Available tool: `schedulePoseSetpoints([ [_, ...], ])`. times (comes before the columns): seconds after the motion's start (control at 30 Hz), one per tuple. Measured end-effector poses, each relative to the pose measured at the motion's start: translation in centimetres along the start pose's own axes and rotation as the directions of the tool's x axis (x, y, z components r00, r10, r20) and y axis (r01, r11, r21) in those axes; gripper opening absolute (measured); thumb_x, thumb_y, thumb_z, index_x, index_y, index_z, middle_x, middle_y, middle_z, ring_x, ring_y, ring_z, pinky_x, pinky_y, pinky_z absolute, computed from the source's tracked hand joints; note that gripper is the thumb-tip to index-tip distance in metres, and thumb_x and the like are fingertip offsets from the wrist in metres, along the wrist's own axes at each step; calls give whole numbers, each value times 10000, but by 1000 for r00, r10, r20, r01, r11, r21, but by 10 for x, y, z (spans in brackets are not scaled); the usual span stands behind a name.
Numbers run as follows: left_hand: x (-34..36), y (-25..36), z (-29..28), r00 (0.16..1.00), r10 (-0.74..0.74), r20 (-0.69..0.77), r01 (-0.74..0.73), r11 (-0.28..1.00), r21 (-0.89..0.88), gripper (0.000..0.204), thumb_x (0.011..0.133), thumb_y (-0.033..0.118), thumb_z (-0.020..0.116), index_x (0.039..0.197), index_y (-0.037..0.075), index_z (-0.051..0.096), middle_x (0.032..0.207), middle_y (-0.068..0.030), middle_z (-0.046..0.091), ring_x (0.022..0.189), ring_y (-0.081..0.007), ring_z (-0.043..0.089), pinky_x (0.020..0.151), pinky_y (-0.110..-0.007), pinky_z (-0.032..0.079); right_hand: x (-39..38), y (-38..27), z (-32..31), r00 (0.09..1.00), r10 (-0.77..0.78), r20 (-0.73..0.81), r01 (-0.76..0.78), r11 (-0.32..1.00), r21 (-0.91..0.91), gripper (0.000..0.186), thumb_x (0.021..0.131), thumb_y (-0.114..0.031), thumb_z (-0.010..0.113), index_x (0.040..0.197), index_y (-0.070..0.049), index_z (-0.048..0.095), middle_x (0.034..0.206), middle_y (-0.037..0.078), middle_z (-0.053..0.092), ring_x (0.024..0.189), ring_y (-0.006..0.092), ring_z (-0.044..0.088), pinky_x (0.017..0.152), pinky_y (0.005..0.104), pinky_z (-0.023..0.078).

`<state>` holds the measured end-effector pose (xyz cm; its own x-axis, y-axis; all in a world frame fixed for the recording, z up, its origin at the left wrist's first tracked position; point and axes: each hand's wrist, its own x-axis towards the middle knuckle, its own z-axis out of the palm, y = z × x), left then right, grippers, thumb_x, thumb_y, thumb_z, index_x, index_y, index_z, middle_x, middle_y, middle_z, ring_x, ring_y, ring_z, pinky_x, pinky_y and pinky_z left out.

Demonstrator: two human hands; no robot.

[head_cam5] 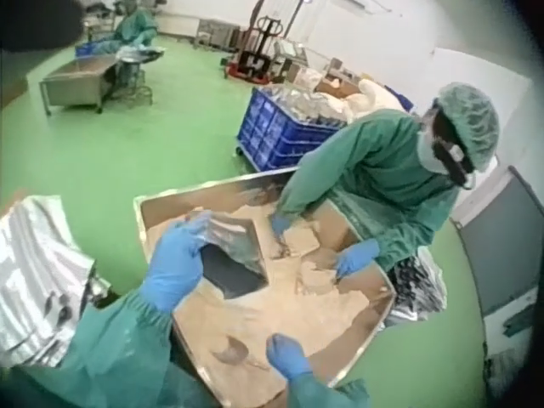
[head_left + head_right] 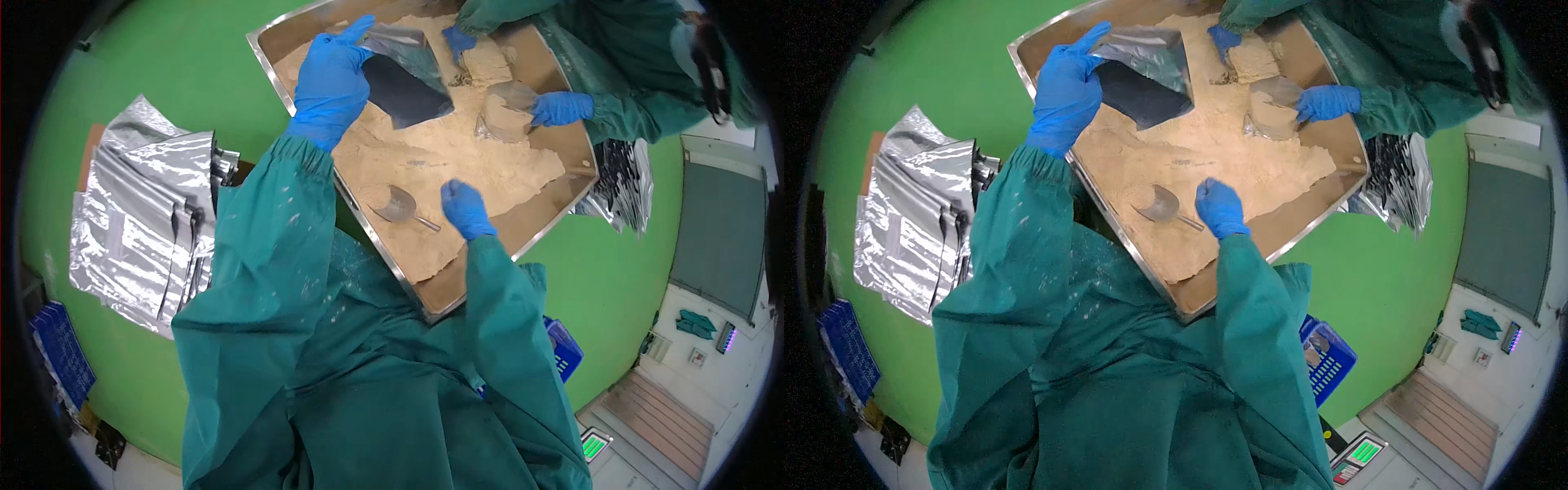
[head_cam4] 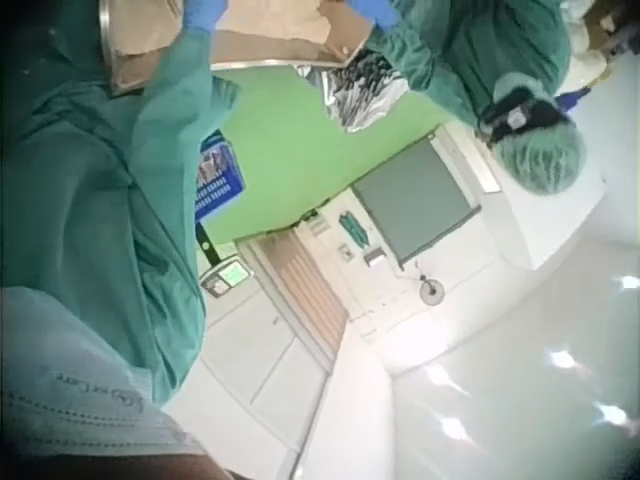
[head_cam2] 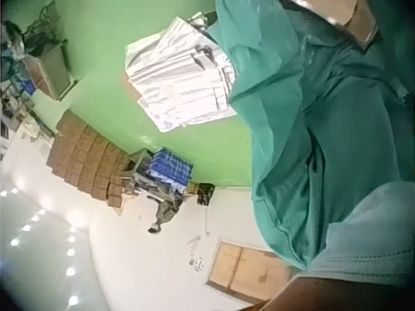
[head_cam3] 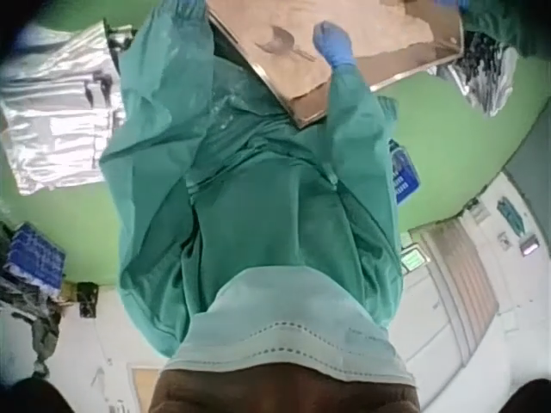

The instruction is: The recorder is scooping a light tan powder from a large metal bin into silver foil bags using a hand scoop.

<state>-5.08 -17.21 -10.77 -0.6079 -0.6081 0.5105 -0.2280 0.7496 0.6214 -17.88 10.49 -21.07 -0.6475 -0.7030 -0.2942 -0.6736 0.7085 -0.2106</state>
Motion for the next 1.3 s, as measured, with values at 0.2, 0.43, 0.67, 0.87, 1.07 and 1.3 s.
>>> schedulePoseSetpoints([
  [0.2,17,-18,10,980,183,83,-188,980,57,352,735,-46,479,1064,3,594,1223,-142,559,879,-320,539,829,-368,464,20,29,149,761,262,594,-332,943,9,496,808,-366,509,1196,-64,574,1193,217,574,1137,370,532,982,416,402],
  [0.43,21,-12,13,995,90,48,-91,995,32,210,779,9,468,958,-33,570,1082,-169,574,895,-324,523,828,-369,444,85,102,48,991,98,94,-37,863,-503,405,752,-208,573,1157,-196,578,983,113,677,882,314,649,770,458,438],
  [0.67,20,-16,15,991,112,70,-120,985,123,215,778,32,491,961,-31,585,1081,-167,574,956,-311,527,844,-377,449,122,173,66,900,421,-115,-411,906,103,520,764,-52,554,1265,-132,440,1096,186,626,1041,344,599,860,404,473],
  [0.87,23,-21,19,992,121,44,-125,987,103,214,766,35,523,955,-10,610,1074,-151,588,939,-312,540,806,-379,474,117,125,198,998,66,-10,-59,940,337,658,743,-53,553,1367,-110,352,1166,197,587,1077,334,580,875,400,469],
  [1.07,18,-24,31,990,138,-16,-136,986,94,214,753,39,555,949,12,636,1067,-135,602,922,-313,553,767,-381,499,71,45,301,962,32,270,-204,743,638,762,710,-99,566,1416,-50,282,1239,255,520,1133,343,530,931,393,436],
  [1.3,-3,-15,55,925,-49,378,-41,973,228,319,745,65,586,1064,73,598,1092,-82,586,915,-276,551,627,-374,536,40,18,177,823,-203,531,-233,732,641,628,847,-272,595,1369,-17,358,1304,139,484,1170,237,470,998,378,368],
])
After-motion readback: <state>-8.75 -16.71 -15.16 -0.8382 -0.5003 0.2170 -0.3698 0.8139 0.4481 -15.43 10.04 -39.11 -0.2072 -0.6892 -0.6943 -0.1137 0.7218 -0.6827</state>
